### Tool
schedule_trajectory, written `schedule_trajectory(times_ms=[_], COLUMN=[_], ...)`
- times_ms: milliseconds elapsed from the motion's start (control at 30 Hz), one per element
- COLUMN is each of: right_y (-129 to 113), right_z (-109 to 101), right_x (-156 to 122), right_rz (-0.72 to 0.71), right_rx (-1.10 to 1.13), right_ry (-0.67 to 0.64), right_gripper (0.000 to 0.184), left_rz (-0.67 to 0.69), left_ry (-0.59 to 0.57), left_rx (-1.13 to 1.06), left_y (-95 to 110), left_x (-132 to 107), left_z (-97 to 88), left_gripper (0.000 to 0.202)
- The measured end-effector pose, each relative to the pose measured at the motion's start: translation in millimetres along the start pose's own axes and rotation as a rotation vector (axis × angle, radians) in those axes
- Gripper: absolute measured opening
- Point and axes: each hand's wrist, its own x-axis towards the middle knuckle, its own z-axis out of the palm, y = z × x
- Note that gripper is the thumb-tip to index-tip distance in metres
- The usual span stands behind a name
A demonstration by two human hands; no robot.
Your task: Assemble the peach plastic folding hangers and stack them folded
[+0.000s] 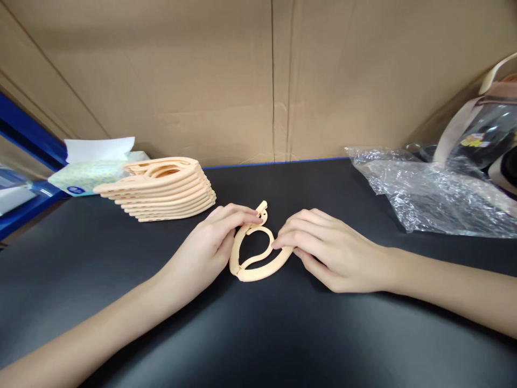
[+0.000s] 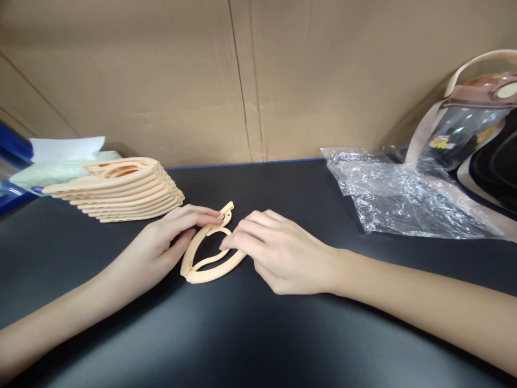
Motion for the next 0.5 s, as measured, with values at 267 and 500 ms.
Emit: schedule_trajectory(times_ms=[267,500], right_y=[-0.6,0.0], right_z=[0.3,1.5], right_x=[0.6,0.1], right_rz=[0.071,0.153], right_rx=[-0.062,-0.085], right_ry=[0.071,0.087], right_gripper=[0.026,0.026], left_rz=[-0.018,-0.027], left_ry=[0.010,0.001], left_rx=[0.037,0.060], left_y=[-0.9,1.2], left_x=[-1.7,-1.6], left_z=[0.9,0.0], left_gripper=[0.031,0.029])
